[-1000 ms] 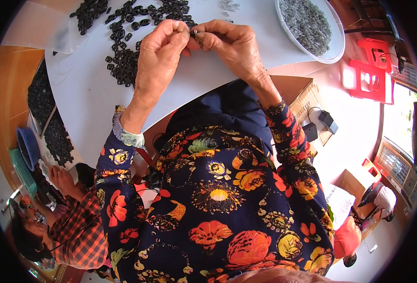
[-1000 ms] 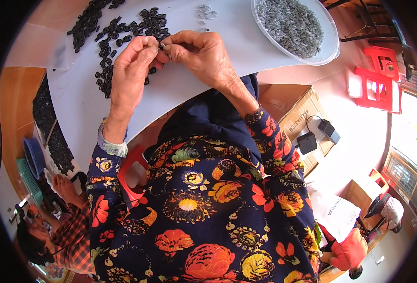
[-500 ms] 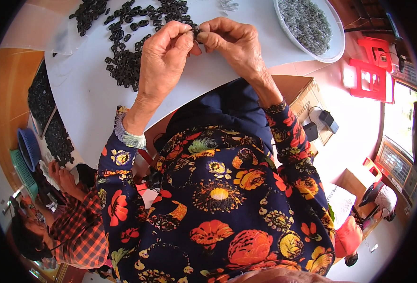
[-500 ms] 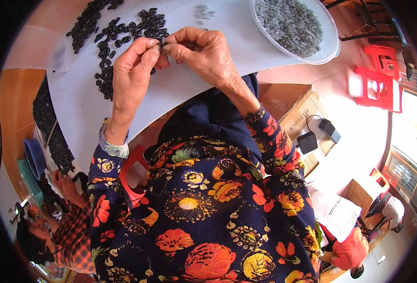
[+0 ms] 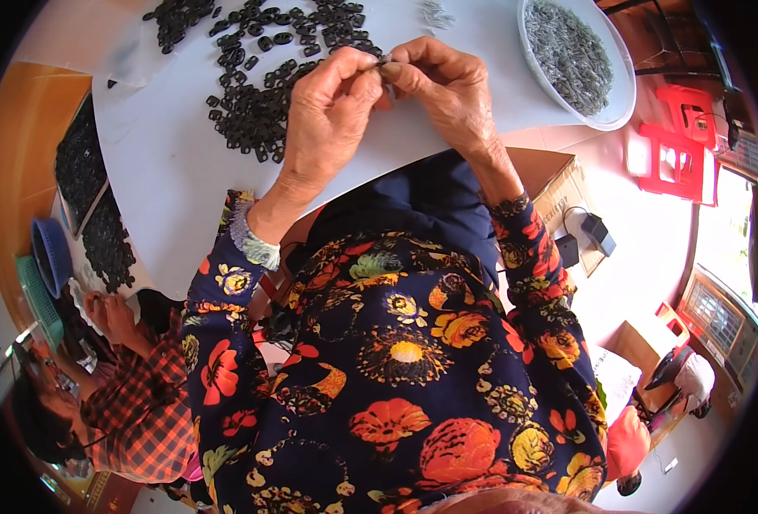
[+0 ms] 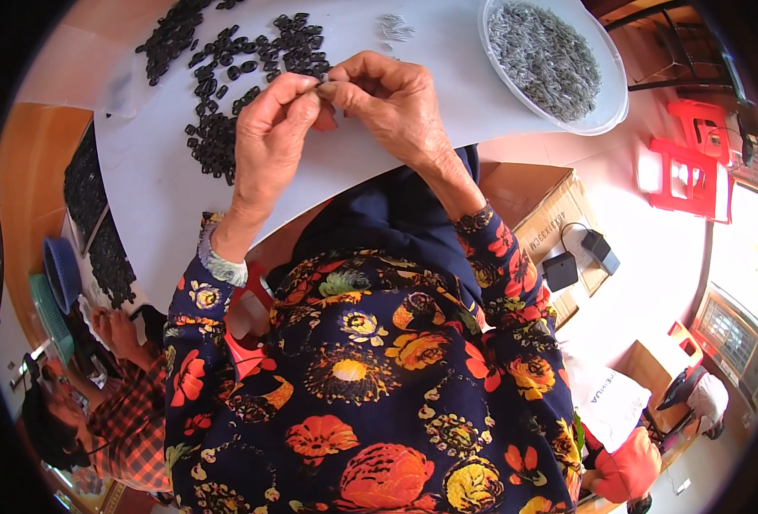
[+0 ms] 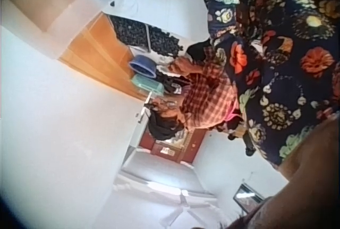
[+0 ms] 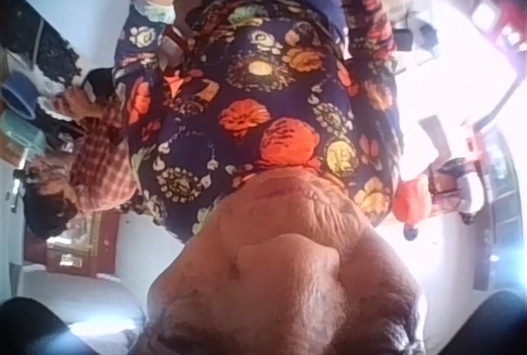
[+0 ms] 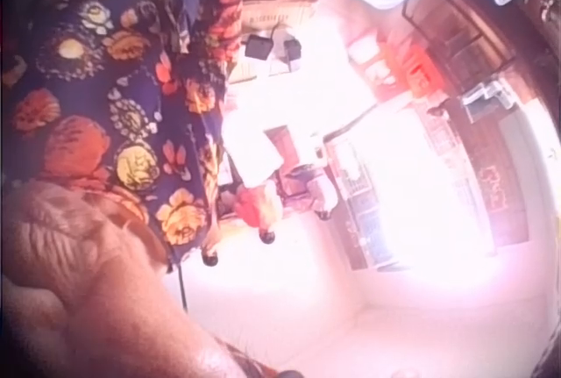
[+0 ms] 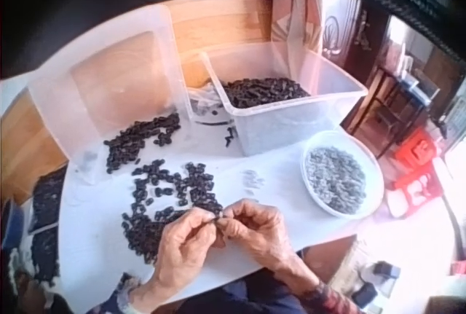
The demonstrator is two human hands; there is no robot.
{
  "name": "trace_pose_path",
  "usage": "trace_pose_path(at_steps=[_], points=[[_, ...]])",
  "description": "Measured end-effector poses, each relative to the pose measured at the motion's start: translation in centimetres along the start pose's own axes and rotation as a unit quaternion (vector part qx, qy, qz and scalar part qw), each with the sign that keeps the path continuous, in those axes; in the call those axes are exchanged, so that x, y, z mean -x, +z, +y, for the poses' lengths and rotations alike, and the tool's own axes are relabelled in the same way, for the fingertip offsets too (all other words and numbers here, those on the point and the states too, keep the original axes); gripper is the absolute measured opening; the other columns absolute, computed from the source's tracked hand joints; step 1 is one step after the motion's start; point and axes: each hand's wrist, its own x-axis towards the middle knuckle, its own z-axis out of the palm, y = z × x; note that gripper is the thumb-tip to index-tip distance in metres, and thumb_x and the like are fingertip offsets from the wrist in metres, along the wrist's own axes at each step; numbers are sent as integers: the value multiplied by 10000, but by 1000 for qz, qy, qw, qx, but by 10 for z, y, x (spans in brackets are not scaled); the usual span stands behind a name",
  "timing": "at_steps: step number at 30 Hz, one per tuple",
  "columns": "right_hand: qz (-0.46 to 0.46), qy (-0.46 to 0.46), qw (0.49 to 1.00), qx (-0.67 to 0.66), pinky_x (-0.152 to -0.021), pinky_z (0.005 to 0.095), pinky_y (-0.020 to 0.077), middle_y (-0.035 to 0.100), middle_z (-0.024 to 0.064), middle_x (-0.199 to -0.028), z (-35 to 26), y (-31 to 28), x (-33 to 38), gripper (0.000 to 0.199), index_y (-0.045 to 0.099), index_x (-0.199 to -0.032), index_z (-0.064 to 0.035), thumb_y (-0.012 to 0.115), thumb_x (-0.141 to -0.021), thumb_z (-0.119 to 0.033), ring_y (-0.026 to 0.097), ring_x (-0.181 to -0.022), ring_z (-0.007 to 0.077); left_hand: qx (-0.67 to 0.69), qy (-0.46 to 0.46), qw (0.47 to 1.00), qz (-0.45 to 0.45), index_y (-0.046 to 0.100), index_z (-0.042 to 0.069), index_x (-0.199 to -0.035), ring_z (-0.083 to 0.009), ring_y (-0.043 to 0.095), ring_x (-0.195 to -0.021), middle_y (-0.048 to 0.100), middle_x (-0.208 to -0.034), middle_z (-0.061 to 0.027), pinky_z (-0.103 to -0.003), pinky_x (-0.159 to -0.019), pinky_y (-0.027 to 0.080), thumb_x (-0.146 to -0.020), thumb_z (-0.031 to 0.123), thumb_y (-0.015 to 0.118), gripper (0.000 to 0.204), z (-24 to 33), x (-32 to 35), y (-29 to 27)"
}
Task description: The person assembles small black plastic buckle components by hand at a table.
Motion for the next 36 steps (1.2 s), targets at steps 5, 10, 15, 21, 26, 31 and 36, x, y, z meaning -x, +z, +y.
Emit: trace_pose_path(at_steps=[5, 10, 15, 21, 26, 31, 36], points=[[25, -5, 998, -51, -638, 210, 483, 636, 51, -795, 0, 2, -1, 115, 600, -903, 32, 634, -865, -71, 562, -669, 71, -125, 43, 990, -46, 587, 31, -892, -45, 490, -613, 574, -684, 11, -207, -547, 415, -890, 101, 550, 80, 3, -4, -21], [24, 3, 999, -38, -629, 208, 487, 636, 59, -786, -2, 1, 0, 114, 591, -904, 33, 634, -864, -65, 563, -646, 68, -360, 157, 919, 40, 598, 23, -932, -223, 580, -706, 613, -751, -102, -317, -659, 478, -813, 55, 592, 123, 0, -40, -83], [27, 1, 999, -18, -623, 196, 475, 632, 36, -777, 1, 0, 0, 102, 619, -886, 24, 647, -856, -69, 557, -648, 60, -472, 178, 863, -25, 609, 11, -985, -279, 536, -854, 595, -814, -102, -351, -797, 436, -818, 47, 555, 180, -5, -64, -104], [10, 7, 999, 35, -640, 192, 477, 639, 35, -793, -5, -1, 1, 111, 622, -893, 23, 639, -868, -83, 563, -666, 61, -531, 203, 819, -77, 602, 36, -1000, -269, 468, -879, 493, -808, -104, -365, -825, 407, -798, 43, 576, 203, -12, -63, -99], [-8, 15, 1000, -9, -669, 207, 498, 663, 75, -838, -4, -1, 3, 100, 592, -931, 30, 602, -876, -54, 583, -697, 69, -523, 210, 822, -86, 586, 21, -940, -280, 457, -887, 480, -827, -106, -363, -825, 402, -769, 20, 602, 172, -10, -62, -96], [8, 20, 1000, -6, -655, 198, 482, 651, 60, -828, -4, -2, 2, 112, 616, -940, 43, 604, -860, -35, 562, -689, 64, -461, 277, 842, -53, 591, 16, -930, -259, 504, -844, 533, -822, -82, -335, -772, 426, -778, 29, 613, 154, -16, -54, -88], [15, -24, 999, -17, -620, 186, 455, 638, 18, -800, -1, -2, -1, 126, 660, -938, 34, 634, -859, -60, 523, -661, 55, -5, -65, 995, -77, 604, 18, -940, -127, 587, -829, 626, -913, -22, -272, -754, 443, -882, 91, 585, 94, 3, -33, -53]])
